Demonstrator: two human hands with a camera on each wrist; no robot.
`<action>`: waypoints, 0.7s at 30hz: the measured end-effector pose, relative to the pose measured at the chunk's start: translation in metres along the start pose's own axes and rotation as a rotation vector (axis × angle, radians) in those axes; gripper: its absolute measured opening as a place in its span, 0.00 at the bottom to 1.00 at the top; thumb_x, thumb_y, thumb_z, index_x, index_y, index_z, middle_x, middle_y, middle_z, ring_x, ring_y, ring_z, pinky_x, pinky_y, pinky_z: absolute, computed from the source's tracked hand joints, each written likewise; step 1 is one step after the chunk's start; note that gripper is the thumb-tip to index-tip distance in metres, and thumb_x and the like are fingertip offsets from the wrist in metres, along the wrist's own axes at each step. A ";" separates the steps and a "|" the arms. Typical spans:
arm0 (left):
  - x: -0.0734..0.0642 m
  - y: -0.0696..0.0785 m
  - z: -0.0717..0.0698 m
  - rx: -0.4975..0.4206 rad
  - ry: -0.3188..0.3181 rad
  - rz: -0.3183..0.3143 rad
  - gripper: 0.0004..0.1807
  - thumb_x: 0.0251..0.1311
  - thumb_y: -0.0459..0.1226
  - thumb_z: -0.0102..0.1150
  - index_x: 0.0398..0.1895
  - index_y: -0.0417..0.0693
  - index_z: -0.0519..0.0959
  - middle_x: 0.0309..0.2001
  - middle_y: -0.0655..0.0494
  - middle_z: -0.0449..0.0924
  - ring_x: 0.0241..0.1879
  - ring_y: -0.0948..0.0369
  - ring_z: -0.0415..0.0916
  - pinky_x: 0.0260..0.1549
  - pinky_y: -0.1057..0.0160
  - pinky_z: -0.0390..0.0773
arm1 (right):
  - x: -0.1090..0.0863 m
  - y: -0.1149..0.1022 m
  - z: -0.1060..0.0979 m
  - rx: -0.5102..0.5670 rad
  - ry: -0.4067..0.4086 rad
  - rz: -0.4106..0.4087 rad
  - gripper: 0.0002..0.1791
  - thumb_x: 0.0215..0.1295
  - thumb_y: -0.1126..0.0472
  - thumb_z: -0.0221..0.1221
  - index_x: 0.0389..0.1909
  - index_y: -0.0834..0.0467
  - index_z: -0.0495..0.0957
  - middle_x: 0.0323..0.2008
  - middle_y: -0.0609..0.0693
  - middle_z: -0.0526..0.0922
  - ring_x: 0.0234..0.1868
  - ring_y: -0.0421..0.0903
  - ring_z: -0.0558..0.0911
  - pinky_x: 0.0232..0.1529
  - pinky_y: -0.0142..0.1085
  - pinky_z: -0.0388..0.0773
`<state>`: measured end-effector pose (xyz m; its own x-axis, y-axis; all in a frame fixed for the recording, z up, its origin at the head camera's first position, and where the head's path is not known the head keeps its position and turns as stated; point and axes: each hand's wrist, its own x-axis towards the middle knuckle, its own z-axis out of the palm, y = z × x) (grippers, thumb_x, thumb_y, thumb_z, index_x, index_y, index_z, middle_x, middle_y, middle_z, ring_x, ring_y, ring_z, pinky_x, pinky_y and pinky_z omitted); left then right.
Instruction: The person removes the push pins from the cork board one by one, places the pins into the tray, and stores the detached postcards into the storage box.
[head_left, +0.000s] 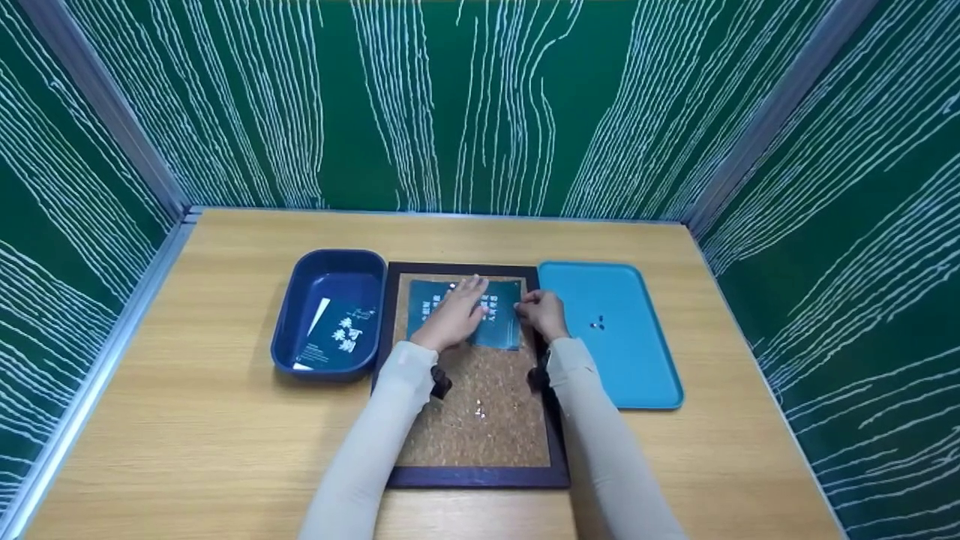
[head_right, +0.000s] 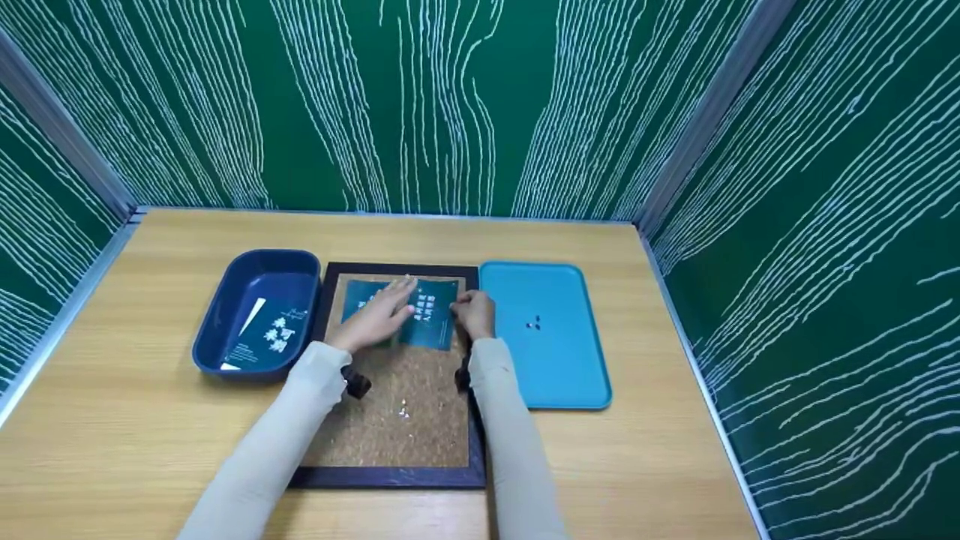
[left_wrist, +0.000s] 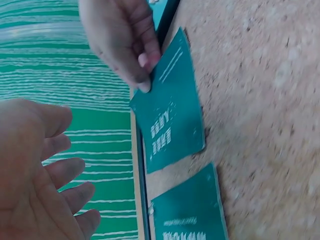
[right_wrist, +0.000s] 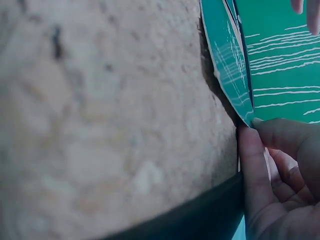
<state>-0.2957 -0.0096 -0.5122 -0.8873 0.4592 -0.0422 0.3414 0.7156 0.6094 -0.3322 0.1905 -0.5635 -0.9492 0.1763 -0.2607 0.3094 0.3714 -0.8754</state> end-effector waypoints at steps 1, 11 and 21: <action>-0.001 -0.001 -0.003 -0.007 0.001 -0.009 0.30 0.75 0.46 0.38 0.76 0.50 0.49 0.78 0.52 0.42 0.77 0.52 0.38 0.75 0.49 0.44 | 0.000 0.000 0.000 0.002 0.000 -0.005 0.08 0.64 0.67 0.60 0.42 0.65 0.78 0.46 0.61 0.81 0.44 0.52 0.85 0.42 0.38 0.84; -0.012 -0.018 -0.026 -0.030 0.037 -0.043 0.30 0.75 0.48 0.35 0.77 0.53 0.47 0.77 0.48 0.42 0.77 0.48 0.38 0.74 0.46 0.42 | -0.005 -0.001 0.001 0.012 0.018 -0.043 0.07 0.62 0.68 0.60 0.40 0.66 0.79 0.44 0.62 0.81 0.43 0.54 0.85 0.42 0.41 0.84; -0.027 -0.035 -0.051 -0.177 0.077 -0.113 0.30 0.75 0.49 0.36 0.77 0.55 0.49 0.78 0.53 0.43 0.77 0.52 0.35 0.74 0.47 0.41 | -0.002 0.000 0.000 0.004 0.011 -0.034 0.09 0.63 0.67 0.60 0.42 0.66 0.78 0.46 0.62 0.81 0.44 0.53 0.85 0.40 0.37 0.84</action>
<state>-0.2999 -0.0738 -0.4915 -0.9402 0.3350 -0.0620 0.1847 0.6539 0.7337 -0.3301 0.1901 -0.5634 -0.9585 0.1736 -0.2260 0.2764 0.3733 -0.8856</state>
